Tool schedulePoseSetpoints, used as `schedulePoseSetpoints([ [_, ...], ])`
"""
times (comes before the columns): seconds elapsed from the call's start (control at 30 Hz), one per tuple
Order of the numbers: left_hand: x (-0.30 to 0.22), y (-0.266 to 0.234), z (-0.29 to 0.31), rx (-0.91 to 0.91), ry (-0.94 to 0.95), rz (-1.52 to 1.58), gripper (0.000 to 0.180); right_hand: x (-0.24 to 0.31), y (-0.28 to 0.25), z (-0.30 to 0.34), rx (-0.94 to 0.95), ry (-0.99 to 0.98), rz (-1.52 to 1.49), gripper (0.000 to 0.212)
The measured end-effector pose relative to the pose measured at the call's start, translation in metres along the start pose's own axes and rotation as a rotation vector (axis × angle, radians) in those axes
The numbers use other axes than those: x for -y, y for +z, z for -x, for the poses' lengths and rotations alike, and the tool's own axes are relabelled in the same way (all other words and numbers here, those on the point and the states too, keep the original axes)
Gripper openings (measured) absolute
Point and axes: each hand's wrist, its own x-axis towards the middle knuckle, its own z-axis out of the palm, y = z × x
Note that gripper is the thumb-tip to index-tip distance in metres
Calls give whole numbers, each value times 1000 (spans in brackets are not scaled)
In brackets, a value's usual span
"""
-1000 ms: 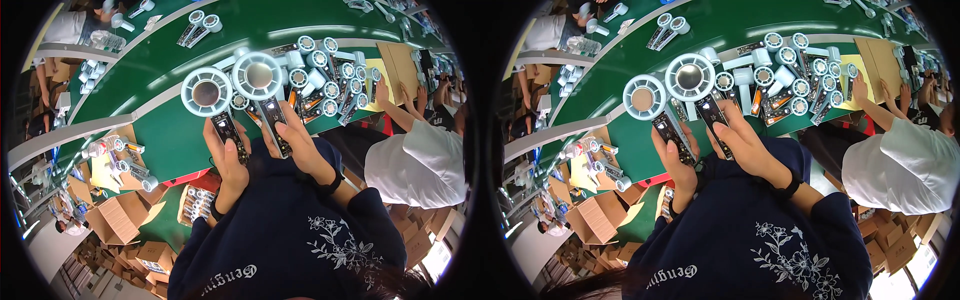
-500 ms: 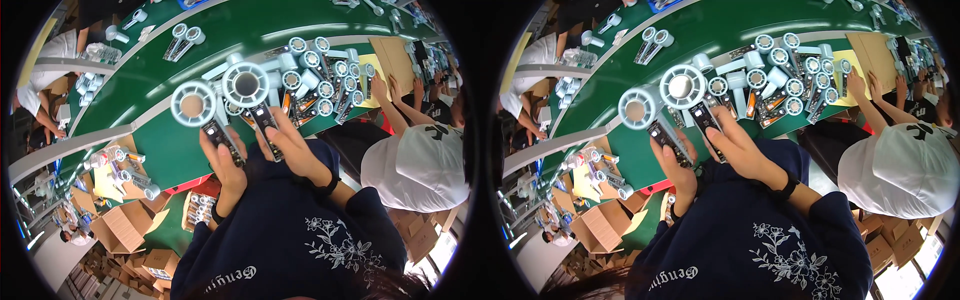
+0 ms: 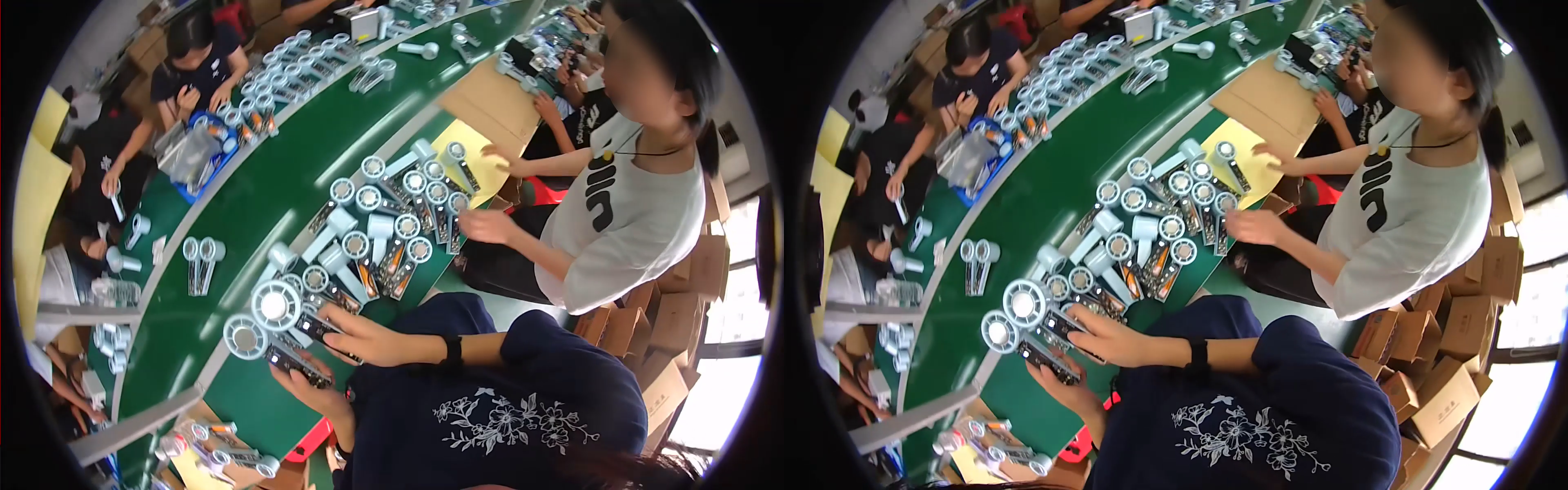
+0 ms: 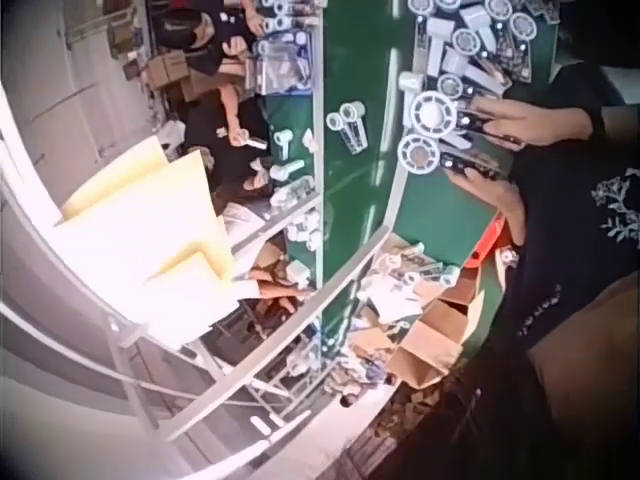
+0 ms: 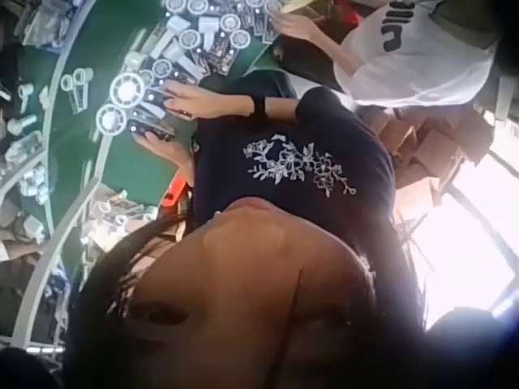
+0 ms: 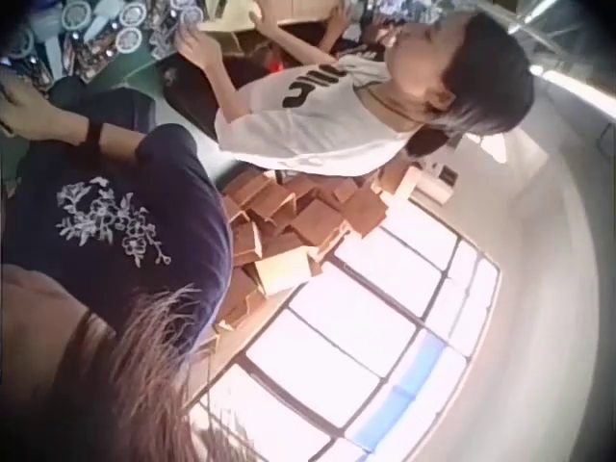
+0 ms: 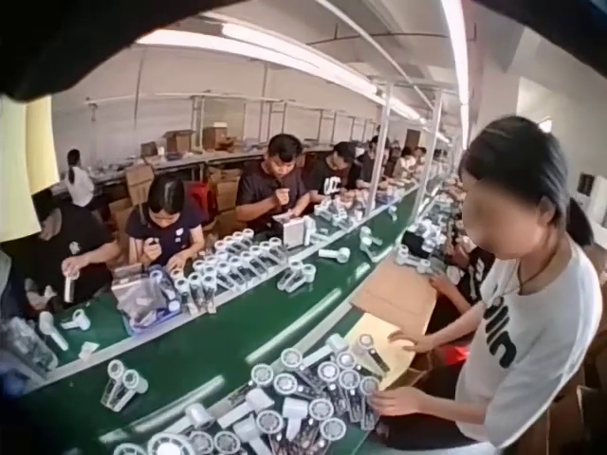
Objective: The person picks up two handheld fans, presses buttons on their handles to test them, and sets them down. She then picks up a sheet of stickers, applies one to a fan, and tests another pair of fans before placing them back on the table.
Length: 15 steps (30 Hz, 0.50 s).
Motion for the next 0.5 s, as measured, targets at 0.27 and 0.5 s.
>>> schedulePoseSetpoints([
  [0.27, -3, 4, -9, 99, 42, -165, 53, 4, -4, 1, 4, -23, -25, 19],
  [0.5, 5, 6, -4, 98, 46, -37, 60, 13, -5, 5, 24, -10, -56, 29],
])
